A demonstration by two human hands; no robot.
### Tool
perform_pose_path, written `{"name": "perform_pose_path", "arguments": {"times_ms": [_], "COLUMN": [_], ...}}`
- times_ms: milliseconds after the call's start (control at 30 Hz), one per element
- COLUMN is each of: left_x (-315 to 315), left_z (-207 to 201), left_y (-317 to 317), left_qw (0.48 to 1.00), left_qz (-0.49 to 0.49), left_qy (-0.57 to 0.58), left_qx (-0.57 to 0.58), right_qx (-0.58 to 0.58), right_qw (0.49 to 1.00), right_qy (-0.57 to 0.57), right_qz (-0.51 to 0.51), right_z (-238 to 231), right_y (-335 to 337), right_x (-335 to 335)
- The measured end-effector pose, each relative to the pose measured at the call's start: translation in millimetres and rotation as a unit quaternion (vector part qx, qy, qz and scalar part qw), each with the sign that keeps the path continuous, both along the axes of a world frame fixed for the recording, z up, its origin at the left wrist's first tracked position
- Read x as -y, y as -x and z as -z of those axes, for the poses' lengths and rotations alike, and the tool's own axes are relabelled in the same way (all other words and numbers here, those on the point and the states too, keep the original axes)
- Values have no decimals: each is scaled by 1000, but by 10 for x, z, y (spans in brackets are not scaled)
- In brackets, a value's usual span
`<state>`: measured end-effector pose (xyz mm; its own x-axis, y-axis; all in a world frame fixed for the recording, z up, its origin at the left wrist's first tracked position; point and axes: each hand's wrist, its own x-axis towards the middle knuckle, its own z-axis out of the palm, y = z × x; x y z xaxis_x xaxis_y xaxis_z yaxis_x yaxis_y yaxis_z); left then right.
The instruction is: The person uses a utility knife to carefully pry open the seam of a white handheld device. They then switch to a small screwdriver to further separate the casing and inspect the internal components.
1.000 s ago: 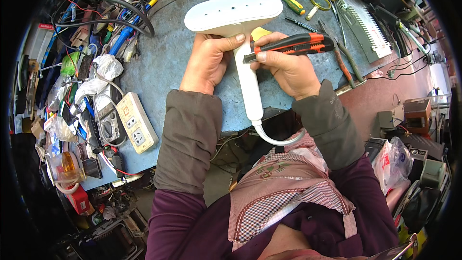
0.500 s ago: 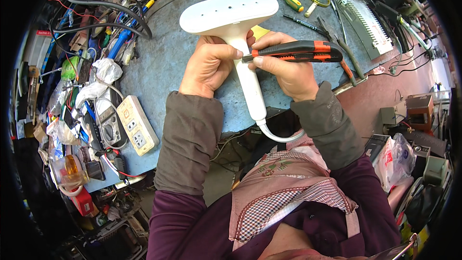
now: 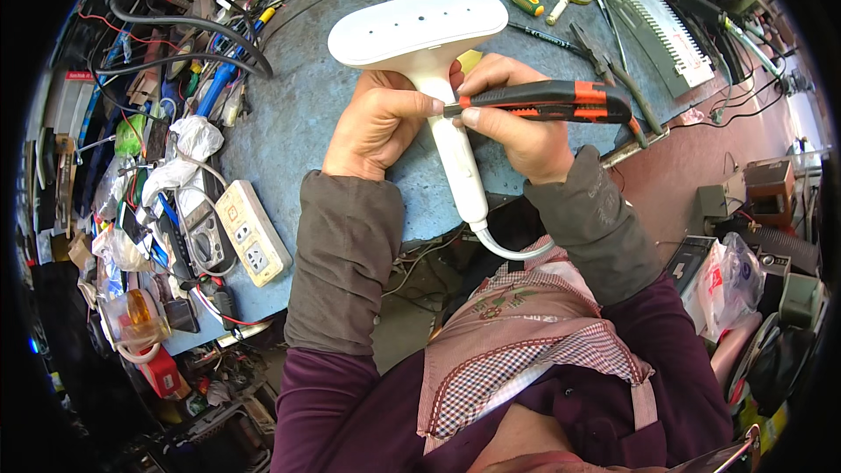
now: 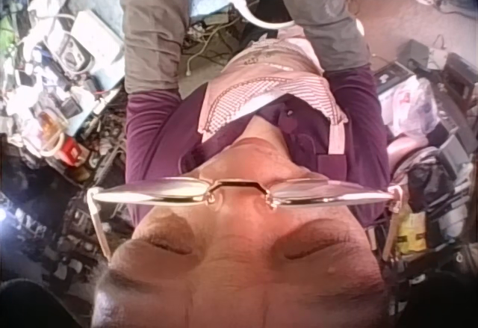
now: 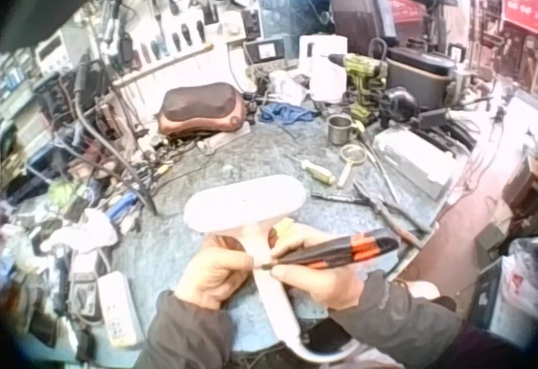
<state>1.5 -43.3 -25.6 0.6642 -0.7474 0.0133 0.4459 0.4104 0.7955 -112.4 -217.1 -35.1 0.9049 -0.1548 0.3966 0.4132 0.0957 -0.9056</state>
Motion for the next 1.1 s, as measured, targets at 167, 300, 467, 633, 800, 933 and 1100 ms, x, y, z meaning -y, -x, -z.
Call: {"name": "perform_pose_path", "arguments": {"times_ms": [167, 300, 467, 633, 800, 933, 1100], "left_x": [-11, -18, -25, -33, -49, -67, -56], "left_z": [-30, -43, -52, -69, -29, -35, -36], "left_y": [6, 8, 14, 19, -5, 1, 4], "left_qw": [1000, 1000, 1000, 999, 999, 999, 999], "left_qz": [-5, -5, -5, -6, -12, -11, -14], "left_qy": [-9, 3, 23, 29, 20, 21, 24], "left_qx": [6, 12, 21, 29, 41, 41, 45], "right_qx": [-52, -90, -95, -97, -90, -83, -83], "right_qw": [988, 969, 972, 971, 978, 979, 971], "right_qy": [-145, -227, -213, -216, -184, -181, -220], "right_qz": [-7, -21, -19, -30, -32, -38, -43], "right_z": [-59, -84, -69, -77, -76, -74, -91], "right_y": [14, -11, -21, -16, -8, 0, 12], "right_x": [3, -7, 2, 11, 14, 13, 33]}}
